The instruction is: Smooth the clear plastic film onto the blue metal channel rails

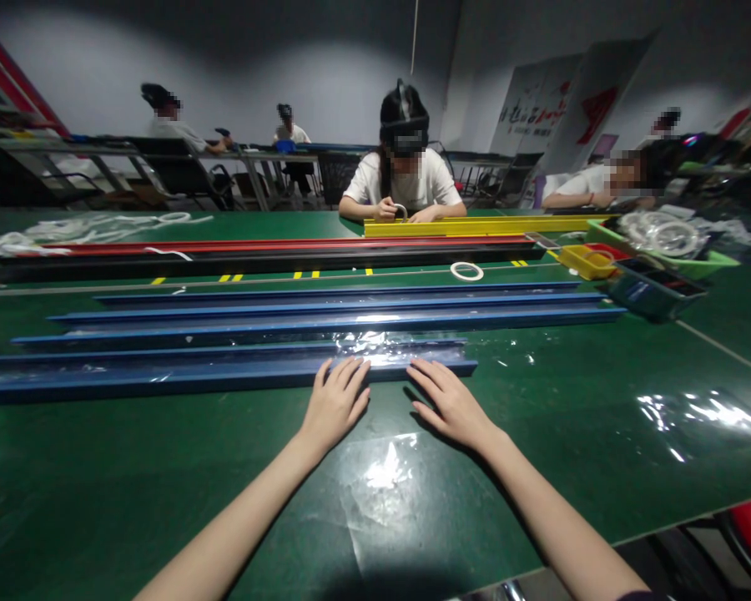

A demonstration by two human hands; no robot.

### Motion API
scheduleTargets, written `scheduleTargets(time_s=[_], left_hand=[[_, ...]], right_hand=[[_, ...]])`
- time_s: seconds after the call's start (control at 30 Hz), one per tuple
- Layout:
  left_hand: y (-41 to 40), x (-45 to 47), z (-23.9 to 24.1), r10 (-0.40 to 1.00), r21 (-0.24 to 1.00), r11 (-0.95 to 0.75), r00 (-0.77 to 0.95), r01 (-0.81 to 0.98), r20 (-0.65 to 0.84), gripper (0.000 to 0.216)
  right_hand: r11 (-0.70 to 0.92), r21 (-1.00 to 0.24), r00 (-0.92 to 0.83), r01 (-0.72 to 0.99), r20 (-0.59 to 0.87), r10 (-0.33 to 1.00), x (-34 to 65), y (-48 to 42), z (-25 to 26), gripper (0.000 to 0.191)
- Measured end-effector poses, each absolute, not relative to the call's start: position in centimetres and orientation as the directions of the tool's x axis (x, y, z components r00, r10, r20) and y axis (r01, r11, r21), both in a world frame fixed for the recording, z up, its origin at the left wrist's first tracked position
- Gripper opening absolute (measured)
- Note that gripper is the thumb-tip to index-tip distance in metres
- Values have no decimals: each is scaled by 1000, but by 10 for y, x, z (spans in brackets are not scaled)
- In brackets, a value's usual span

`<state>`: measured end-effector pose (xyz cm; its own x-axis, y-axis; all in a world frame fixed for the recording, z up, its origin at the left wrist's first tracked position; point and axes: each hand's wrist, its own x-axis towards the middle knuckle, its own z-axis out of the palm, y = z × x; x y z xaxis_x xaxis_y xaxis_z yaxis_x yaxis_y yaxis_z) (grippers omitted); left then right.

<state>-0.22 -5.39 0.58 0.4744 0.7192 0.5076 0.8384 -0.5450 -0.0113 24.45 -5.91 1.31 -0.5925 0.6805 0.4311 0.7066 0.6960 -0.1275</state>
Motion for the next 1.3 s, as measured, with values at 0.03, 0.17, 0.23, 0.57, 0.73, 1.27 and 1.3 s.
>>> scheduleTargets(time_s=[0.03, 0.17, 0.23, 0.57, 0.73, 1.27, 1.3], left_hand=[[-54, -2, 5, 721, -13, -524, 452, 851, 525, 41], [-54, -1, 4, 729, -23, -414, 347, 910, 590, 38], [-54, -1, 5, 727, -29, -377, 316, 926, 609, 37], [-54, -2, 5, 659, -70, -554, 488, 830, 573, 40], [-54, -2, 4, 695, -34, -501, 425, 865, 580, 39], [-53, -2, 5, 674, -72, -527, 468, 847, 572, 39], [-53, -3, 5, 685, -64, -507, 447, 859, 575, 39]], right_hand=[[681, -127, -566, 721, 459, 685, 247, -59, 14, 51], [479, -150, -301, 865, 608, 735, 265, -55, 16, 34], [369, -168, -183, 914, 641, 745, 270, -53, 17, 26], [587, -195, -411, 786, 545, 731, 244, -58, 12, 33], [617, -134, -455, 776, 558, 694, 251, -57, 13, 38], [676, -186, -500, 713, 541, 676, 248, -57, 13, 37], [662, -172, -488, 730, 546, 680, 251, -57, 15, 37]])
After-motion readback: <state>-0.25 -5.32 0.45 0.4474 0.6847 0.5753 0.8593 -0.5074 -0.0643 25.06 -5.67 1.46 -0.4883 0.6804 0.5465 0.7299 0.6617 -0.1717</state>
